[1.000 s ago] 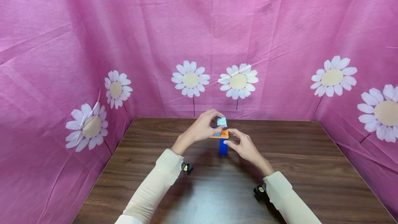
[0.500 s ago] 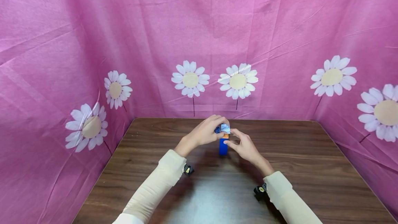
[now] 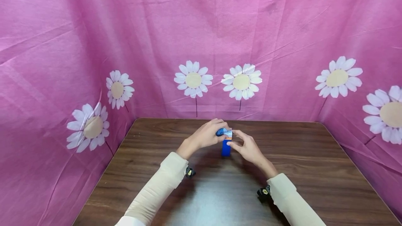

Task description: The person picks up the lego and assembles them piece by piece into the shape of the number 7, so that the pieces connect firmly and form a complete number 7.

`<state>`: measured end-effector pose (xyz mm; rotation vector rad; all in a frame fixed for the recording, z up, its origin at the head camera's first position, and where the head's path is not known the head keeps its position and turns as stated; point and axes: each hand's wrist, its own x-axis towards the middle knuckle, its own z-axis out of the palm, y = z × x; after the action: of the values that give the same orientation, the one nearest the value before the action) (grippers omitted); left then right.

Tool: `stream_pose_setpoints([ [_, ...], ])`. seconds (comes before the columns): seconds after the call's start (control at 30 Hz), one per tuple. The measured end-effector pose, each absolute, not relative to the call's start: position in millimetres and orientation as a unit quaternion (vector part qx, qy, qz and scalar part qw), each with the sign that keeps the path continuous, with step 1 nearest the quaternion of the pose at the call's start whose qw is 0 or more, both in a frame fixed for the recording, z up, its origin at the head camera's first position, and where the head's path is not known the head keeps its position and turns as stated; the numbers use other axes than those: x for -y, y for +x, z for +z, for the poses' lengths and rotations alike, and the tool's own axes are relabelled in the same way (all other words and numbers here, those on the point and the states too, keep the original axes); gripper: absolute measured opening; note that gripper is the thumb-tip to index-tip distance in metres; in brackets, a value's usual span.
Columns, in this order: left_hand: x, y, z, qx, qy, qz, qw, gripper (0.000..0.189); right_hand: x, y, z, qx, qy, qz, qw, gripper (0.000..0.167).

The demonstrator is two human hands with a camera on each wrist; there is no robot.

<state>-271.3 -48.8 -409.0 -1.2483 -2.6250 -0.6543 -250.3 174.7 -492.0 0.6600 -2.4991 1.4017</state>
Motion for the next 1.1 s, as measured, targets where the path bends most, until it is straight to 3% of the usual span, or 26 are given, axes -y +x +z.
stream_pose_setpoints([
  [1.1, 51, -272, -415, 0.865, -0.434, -0.233, 0.097, 0.021, -177, -253, -496, 0.842, 0.219, 0.484, 0.089, 0.044],
])
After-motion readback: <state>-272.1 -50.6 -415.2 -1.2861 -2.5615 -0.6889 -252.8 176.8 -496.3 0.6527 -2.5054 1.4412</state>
